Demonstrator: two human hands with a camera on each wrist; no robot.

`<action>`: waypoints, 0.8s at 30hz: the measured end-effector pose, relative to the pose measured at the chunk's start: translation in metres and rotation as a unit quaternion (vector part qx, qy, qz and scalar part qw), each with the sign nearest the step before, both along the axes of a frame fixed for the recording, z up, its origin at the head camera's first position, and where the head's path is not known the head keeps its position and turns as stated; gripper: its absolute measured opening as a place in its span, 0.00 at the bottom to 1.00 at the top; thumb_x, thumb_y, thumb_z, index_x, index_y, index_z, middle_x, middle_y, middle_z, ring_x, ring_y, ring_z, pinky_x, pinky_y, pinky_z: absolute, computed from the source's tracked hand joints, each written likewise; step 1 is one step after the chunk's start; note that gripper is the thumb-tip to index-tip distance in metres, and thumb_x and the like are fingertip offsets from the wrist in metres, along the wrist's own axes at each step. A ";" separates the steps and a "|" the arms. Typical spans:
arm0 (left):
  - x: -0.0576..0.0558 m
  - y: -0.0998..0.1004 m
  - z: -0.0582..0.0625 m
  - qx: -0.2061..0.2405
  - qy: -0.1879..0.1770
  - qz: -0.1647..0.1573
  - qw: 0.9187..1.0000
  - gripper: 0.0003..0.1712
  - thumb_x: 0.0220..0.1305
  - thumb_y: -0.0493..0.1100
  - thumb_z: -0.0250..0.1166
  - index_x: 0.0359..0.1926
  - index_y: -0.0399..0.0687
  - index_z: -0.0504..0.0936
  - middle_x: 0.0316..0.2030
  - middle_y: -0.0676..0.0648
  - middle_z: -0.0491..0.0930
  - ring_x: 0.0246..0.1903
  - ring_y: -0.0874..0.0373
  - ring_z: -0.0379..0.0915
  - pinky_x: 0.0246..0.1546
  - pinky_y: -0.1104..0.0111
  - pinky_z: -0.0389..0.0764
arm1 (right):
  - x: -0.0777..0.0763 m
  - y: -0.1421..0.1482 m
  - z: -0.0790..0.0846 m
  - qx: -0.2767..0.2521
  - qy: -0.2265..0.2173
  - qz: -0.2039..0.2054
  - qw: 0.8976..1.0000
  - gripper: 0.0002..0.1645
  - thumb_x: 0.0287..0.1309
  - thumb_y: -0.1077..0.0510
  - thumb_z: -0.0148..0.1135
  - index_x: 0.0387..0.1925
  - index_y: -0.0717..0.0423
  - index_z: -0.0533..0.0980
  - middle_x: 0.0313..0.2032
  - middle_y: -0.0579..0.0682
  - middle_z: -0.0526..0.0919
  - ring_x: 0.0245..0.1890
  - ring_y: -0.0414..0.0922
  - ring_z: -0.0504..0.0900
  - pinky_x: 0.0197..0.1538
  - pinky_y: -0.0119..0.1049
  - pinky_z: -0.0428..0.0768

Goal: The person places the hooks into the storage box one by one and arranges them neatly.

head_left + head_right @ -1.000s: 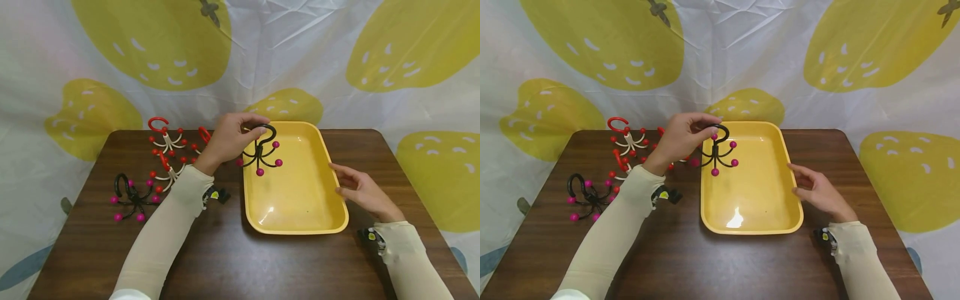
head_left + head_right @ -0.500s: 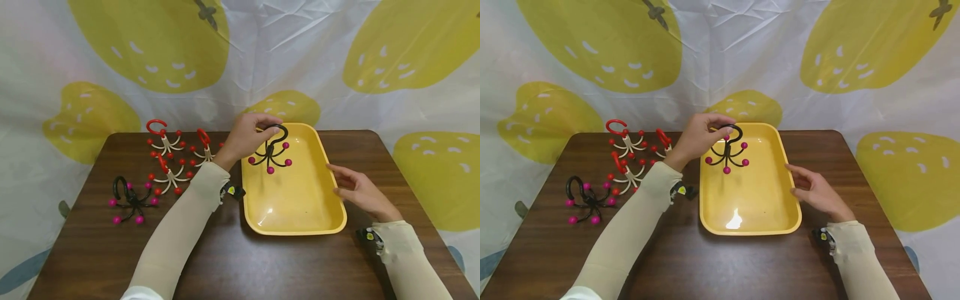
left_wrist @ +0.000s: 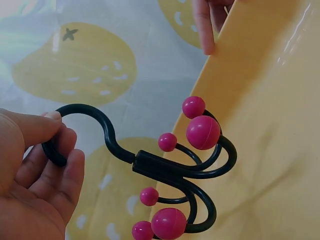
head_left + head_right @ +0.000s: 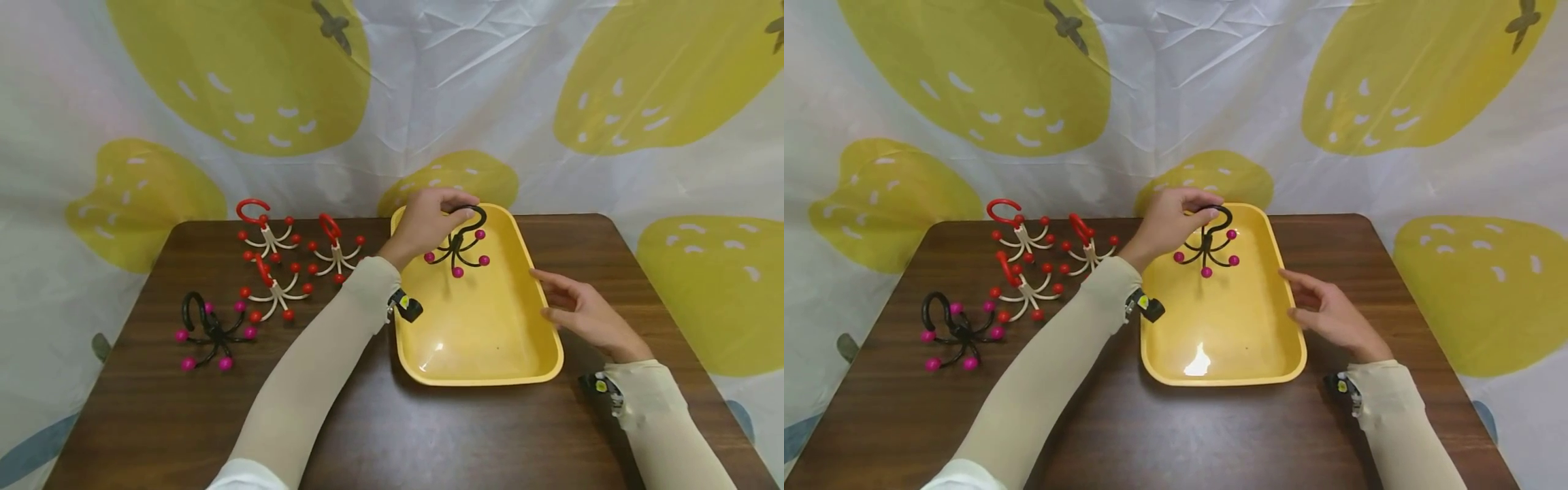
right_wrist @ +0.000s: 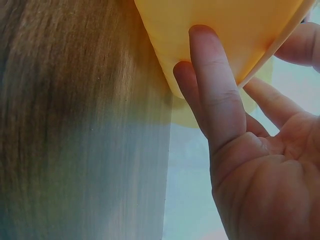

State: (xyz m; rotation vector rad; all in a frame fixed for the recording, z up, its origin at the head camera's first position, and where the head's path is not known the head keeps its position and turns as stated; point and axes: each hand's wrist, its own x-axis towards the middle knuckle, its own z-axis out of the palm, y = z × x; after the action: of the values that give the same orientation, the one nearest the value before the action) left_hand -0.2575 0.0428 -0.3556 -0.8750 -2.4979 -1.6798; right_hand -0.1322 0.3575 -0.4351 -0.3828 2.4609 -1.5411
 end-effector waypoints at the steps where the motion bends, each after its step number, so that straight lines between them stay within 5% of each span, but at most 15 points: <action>1: -0.001 0.003 -0.001 0.001 -0.009 -0.002 1.000 0.14 0.73 0.43 0.70 0.56 0.47 0.89 0.54 0.49 0.89 0.49 0.62 0.86 0.50 0.74 0.84 | 0.000 0.000 0.000 0.000 -0.002 0.000 1.000 0.40 0.70 0.68 0.63 0.80 0.64 0.61 0.70 0.71 0.73 0.56 0.30 0.83 0.47 0.35 0.89; 9: -0.010 0.018 -0.011 0.009 -0.058 -0.002 0.998 0.15 0.74 0.43 0.69 0.58 0.48 0.88 0.53 0.52 0.88 0.50 0.63 0.85 0.51 0.75 0.83 | 0.003 -0.002 0.002 0.005 0.000 -0.003 1.000 0.40 0.70 0.68 0.62 0.80 0.64 0.61 0.70 0.74 0.72 0.55 0.30 0.84 0.48 0.33 0.89; 24: -0.018 0.038 -0.034 0.031 -0.067 0.041 0.996 0.12 0.71 0.45 0.72 0.53 0.54 0.91 0.51 0.55 0.91 0.50 0.65 0.86 0.51 0.75 0.84 | 0.002 -0.007 0.004 0.000 0.003 -0.004 1.000 0.40 0.69 0.69 0.63 0.79 0.64 0.62 0.69 0.73 0.74 0.55 0.31 0.84 0.47 0.33 0.89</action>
State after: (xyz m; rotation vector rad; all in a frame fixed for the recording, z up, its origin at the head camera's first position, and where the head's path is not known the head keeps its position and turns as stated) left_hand -0.2759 0.0806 -0.3895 -0.6647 -2.5099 -1.8361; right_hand -0.1307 0.3508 -0.4310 -0.3771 2.4698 -1.5460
